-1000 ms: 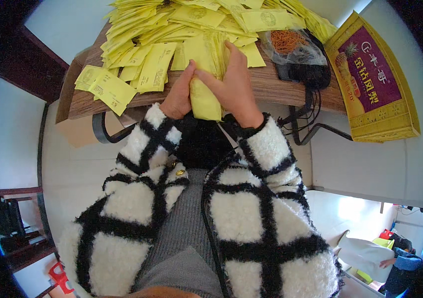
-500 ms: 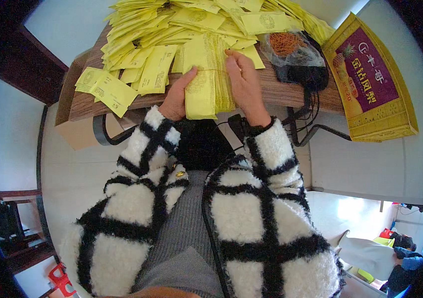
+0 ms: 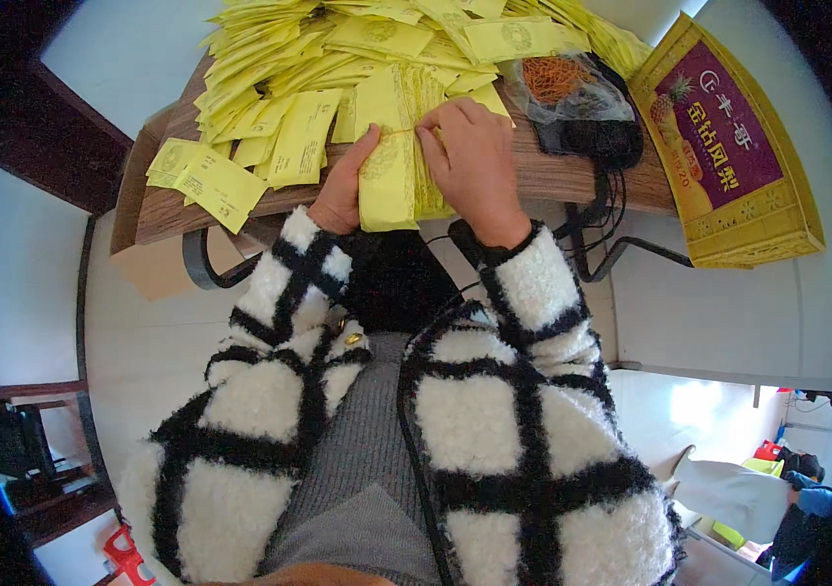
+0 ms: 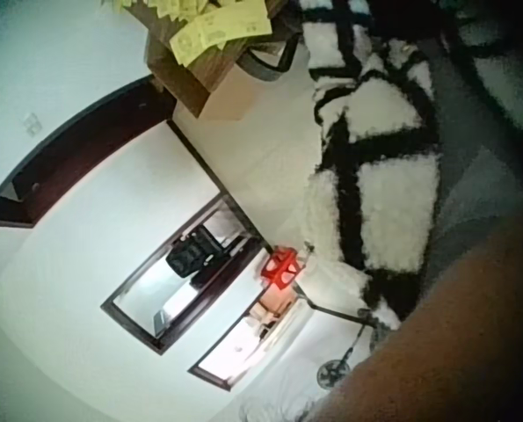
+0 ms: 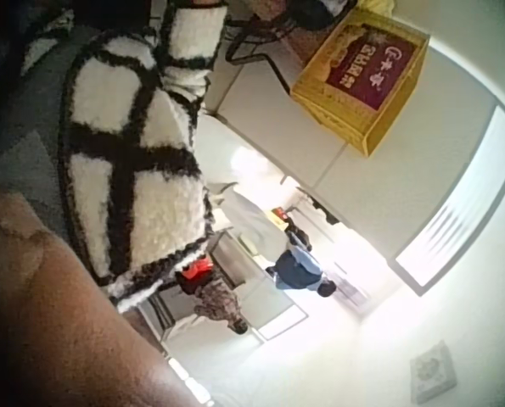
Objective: Folding and stacking yellow paper items at a workstation.
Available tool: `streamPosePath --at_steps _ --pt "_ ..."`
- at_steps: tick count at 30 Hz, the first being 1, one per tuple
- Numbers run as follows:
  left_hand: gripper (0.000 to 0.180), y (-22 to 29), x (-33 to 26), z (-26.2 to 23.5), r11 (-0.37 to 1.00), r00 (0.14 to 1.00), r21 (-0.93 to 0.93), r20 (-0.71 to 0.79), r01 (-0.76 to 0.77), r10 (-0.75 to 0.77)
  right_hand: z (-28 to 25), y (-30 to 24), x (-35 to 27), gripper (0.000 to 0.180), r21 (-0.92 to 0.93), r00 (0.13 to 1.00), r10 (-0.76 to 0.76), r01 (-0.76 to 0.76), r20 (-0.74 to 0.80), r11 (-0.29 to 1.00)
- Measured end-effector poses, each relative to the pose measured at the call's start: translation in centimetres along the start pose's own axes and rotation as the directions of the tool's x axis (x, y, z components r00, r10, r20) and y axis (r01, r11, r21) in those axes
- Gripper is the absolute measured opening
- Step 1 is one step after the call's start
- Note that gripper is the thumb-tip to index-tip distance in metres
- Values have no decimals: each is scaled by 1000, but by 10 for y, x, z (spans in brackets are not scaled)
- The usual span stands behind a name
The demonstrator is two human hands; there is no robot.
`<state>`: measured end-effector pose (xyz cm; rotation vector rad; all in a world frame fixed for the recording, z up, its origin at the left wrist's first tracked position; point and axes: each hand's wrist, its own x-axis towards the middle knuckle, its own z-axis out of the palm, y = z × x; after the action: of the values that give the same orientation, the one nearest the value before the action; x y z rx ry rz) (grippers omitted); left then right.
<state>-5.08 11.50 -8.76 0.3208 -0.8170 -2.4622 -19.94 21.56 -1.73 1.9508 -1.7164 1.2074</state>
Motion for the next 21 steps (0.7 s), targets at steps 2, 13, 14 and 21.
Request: streamPosePath --at_steps 2,13,14,21 --pt "51 0 -1 1 1000 1000 10 -11 -9 9 6 3 -1 10 10 999 49 -49 -10 999" --pt "52 -6 3 21 979 988 136 -19 -152 156 7 -3 -11 62 531 702 583 -703 409 473" --pt "52 -6 2 27 984 988 104 -35 -146 150 9 1 -13 62 531 702 585 -702 406 474" --pt "49 -5 -12 42 950 980 247 -4 -190 197 13 17 -32 60 741 681 475 -666 557 86"
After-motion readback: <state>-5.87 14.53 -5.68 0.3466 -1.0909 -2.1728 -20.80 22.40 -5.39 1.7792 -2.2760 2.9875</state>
